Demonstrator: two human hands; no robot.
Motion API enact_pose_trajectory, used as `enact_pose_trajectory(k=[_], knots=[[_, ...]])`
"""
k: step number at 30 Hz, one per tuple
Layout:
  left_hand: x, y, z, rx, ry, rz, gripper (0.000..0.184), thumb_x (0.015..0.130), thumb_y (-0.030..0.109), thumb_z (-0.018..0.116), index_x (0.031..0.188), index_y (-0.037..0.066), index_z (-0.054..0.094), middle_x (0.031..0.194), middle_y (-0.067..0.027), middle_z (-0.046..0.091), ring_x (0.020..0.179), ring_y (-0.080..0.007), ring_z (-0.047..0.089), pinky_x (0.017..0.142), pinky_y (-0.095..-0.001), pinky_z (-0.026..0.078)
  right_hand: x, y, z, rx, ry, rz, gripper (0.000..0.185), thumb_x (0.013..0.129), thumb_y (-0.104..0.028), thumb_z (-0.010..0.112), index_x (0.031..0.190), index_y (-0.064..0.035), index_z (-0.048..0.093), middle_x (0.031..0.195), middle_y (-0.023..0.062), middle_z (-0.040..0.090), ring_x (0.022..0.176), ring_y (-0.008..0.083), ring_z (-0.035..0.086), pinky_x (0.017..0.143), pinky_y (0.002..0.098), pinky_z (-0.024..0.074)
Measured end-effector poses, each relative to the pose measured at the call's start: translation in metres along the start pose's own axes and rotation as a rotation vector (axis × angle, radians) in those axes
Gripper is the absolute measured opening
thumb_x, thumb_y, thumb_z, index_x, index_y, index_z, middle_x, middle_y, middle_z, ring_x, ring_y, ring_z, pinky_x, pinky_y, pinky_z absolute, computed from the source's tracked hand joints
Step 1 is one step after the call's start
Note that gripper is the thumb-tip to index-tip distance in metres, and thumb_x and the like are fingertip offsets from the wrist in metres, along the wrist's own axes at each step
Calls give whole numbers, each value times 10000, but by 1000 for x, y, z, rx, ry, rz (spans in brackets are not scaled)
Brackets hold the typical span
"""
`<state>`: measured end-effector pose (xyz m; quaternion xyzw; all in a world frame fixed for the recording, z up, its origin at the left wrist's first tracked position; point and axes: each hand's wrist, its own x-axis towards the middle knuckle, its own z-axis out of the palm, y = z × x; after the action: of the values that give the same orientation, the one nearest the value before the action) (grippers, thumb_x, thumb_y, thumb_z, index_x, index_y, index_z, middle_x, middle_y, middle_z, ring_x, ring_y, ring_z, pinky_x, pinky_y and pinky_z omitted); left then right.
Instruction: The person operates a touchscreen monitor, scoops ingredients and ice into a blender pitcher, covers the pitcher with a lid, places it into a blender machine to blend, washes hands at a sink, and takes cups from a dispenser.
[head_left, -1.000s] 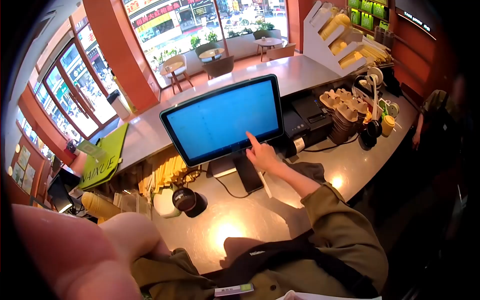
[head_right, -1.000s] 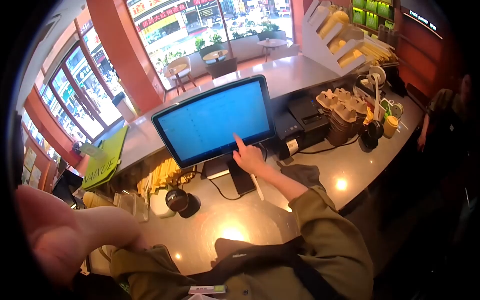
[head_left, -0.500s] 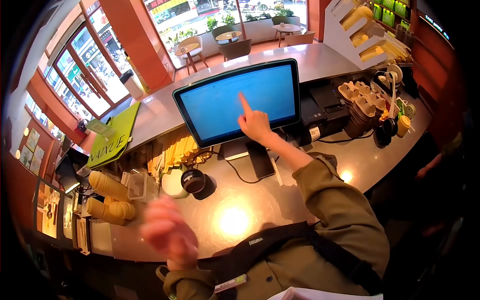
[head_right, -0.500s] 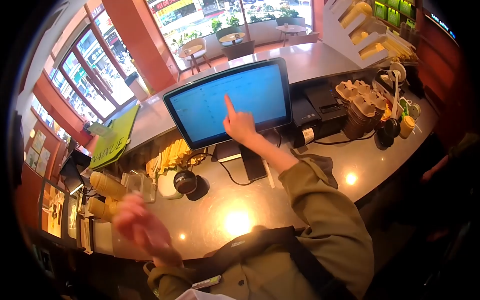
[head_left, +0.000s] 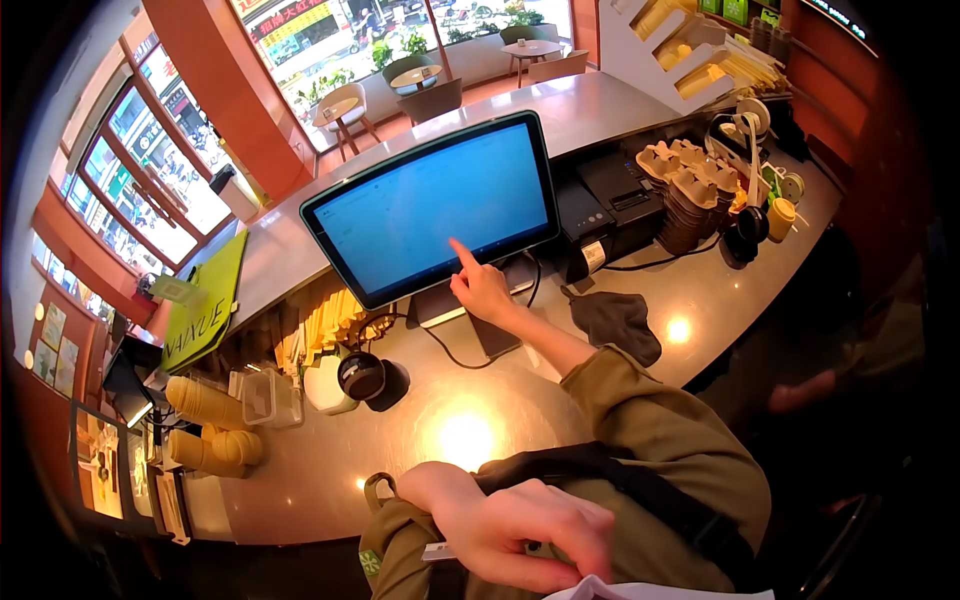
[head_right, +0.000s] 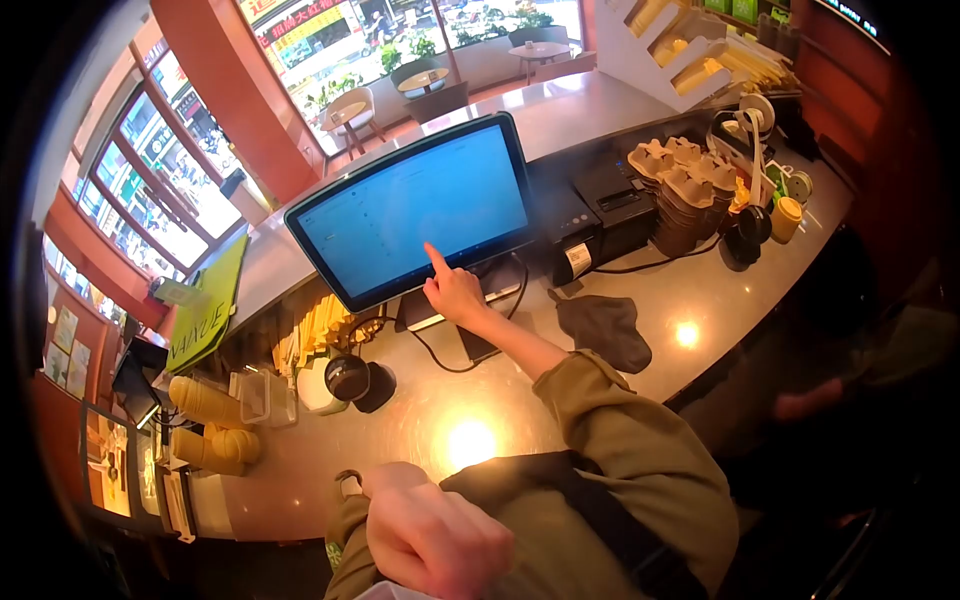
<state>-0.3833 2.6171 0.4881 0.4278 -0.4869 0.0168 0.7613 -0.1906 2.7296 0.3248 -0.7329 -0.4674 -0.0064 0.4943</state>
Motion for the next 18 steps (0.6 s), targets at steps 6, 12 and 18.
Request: enact_pose_trajectory(k=[6, 12, 18], knots=[[5, 3, 4, -21, 36, -33, 188, 838, 109, 480, 892, -69, 510, 776, -159, 542, 652, -266, 509, 569, -331, 413, 35, -12, -10, 62, 112, -12, 565, 734, -140, 473, 1250, 2, 290, 578, 114, 572, 529, 297, 549, 534, 386, 433], [-2, 13, 9, 5, 101, -29, 162, 833, 80, 487, 865, -75, 522, 757, -152, 530, 627, -261, 494, 552, -321, 392, 21, -14, 10, -39, -61, -43, 565, 724, -132, 486, 1238, 7, 298, 567, 125, 560, 514, 308, 540, 521, 386, 428], [-16, 23, 11, 82, 55, -94, 151, 828, 70, 497, 853, -75, 530, 697, -131, 515, 590, -261, 476, 523, -313, 380, 44, -21, 16, -67, 26, -193, 577, 735, -161, 469, 1261, -11, 283, 491, 159, 510, 456, 346, 505, 474, 442, 411]])
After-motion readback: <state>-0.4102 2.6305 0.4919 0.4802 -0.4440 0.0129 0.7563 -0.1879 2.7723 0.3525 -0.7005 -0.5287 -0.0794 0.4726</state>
